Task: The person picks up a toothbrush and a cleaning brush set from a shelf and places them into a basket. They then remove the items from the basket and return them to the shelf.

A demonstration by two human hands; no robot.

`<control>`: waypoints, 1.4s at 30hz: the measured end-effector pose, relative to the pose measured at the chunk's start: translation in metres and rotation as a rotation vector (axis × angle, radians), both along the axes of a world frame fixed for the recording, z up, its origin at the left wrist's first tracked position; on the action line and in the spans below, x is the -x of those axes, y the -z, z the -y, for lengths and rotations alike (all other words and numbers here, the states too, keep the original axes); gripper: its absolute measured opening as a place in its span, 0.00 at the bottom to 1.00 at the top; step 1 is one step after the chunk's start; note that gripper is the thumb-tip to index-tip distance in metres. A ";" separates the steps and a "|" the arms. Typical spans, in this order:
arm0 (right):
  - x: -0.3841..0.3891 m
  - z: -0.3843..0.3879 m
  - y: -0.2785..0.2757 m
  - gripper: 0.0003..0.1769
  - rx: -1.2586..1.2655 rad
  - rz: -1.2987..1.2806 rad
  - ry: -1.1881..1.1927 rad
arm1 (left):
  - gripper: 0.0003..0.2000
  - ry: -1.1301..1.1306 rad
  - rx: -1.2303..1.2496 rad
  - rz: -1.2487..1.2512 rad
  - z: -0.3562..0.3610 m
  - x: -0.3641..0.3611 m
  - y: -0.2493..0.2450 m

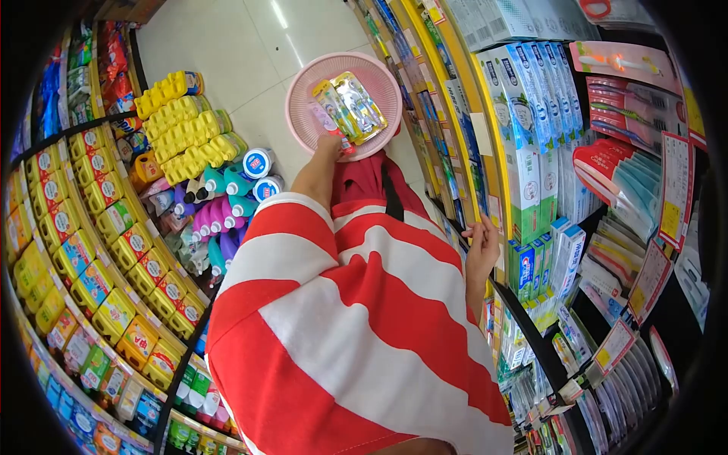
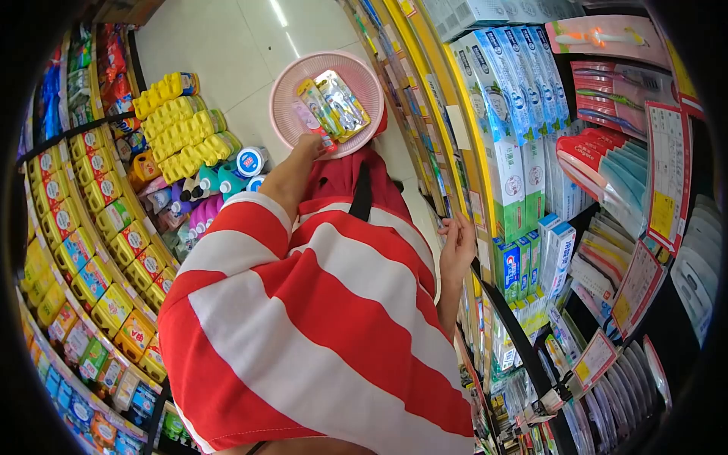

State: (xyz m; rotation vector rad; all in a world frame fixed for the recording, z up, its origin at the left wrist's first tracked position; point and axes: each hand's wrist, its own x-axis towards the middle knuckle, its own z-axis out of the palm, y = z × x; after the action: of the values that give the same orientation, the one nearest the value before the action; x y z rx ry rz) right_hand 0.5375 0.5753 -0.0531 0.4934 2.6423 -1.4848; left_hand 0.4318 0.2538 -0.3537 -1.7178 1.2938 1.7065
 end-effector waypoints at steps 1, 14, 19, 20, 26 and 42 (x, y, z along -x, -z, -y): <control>0.002 0.001 0.001 0.14 -0.001 -0.004 -0.012 | 0.08 -0.060 -0.034 -0.018 0.001 -0.002 -0.011; 0.066 0.013 -0.016 0.13 0.102 -0.029 -0.295 | 0.06 0.790 0.099 -0.979 -0.038 -0.015 -0.211; 0.084 0.035 -0.033 0.29 0.420 -0.046 -0.180 | 0.07 1.359 0.424 -1.400 -0.068 0.001 -0.294; 0.085 0.036 -0.036 0.32 0.480 -0.060 -0.155 | 0.08 1.421 0.509 -1.502 -0.077 0.002 -0.300; 0.072 0.000 -0.042 0.28 0.761 -0.139 0.033 | 0.09 1.569 0.792 -1.797 -0.129 0.002 -0.326; 0.005 -0.101 -0.065 0.04 0.832 -0.528 0.437 | 0.14 1.445 -0.578 -1.125 -0.222 0.002 -0.345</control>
State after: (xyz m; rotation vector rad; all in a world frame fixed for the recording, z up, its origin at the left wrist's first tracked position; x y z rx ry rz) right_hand 0.5323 0.6758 0.0118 0.6674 1.9235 -2.9578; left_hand 0.4295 0.4761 -0.0086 0.6879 1.4739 1.5964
